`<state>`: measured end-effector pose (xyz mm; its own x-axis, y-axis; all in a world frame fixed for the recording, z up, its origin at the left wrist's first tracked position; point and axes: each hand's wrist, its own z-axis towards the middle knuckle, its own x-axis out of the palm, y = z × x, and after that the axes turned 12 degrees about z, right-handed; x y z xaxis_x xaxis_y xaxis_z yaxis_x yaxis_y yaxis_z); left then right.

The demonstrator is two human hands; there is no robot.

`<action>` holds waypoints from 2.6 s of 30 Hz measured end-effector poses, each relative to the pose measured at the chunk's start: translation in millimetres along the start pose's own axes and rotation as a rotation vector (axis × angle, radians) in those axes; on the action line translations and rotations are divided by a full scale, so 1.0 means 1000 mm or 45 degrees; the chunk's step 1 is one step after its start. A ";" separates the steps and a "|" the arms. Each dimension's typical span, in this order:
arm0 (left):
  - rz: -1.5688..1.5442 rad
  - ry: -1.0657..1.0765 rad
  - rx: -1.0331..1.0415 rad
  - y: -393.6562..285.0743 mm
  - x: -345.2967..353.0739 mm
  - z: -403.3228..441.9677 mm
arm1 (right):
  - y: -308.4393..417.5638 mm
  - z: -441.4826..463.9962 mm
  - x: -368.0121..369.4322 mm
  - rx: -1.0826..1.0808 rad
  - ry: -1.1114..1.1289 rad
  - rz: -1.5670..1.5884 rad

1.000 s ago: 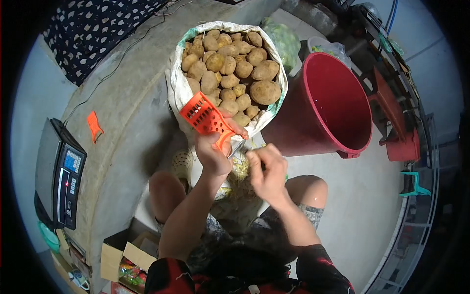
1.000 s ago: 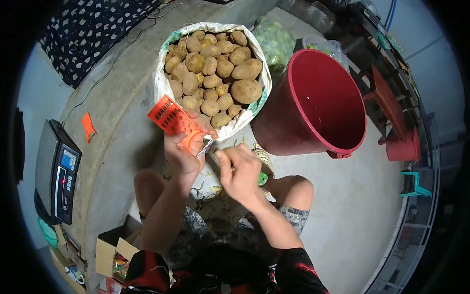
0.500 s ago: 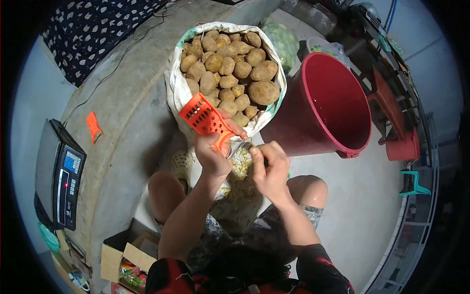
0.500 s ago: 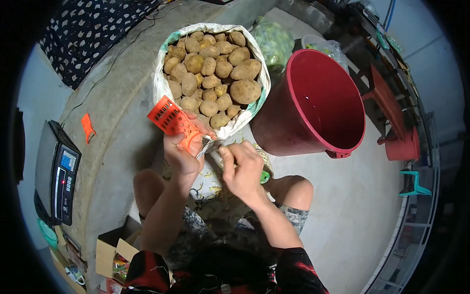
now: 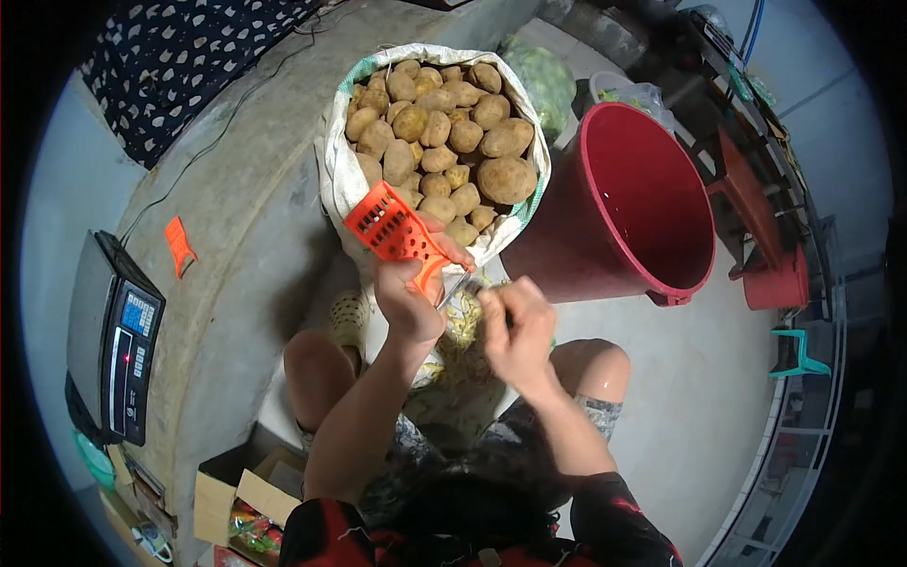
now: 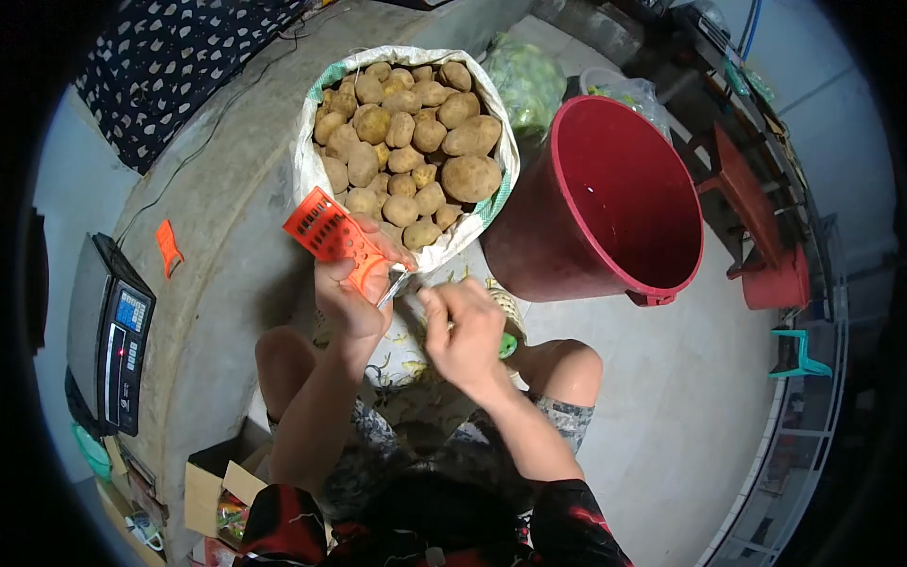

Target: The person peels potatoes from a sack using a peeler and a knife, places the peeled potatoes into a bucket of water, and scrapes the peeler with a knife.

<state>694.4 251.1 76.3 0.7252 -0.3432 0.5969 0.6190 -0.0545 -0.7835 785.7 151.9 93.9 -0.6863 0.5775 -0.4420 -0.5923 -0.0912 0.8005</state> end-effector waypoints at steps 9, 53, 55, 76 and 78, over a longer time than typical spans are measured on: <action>-0.036 -0.051 -0.118 -0.002 -0.003 0.001 | 0.005 -0.007 0.009 -0.107 0.036 0.092; -0.189 0.089 -0.248 -0.005 -0.007 0.008 | -0.002 0.003 -0.002 0.085 -0.030 0.066; -0.223 0.063 -0.255 -0.003 -0.009 0.007 | 0.002 0.004 -0.003 0.038 -0.040 0.031; -0.127 0.020 -0.182 -0.004 -0.006 0.005 | 0.008 -0.002 0.004 -0.176 0.027 -0.009; -0.120 -0.009 -0.197 -0.005 -0.005 0.004 | 0.003 0.003 -0.001 -0.095 -0.025 -0.104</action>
<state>689.0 256.6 77.5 0.6684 -0.3234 0.6698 0.6312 -0.2297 -0.7408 786.0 153.2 98.4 -0.6263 0.6012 -0.4963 -0.6765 -0.1027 0.7293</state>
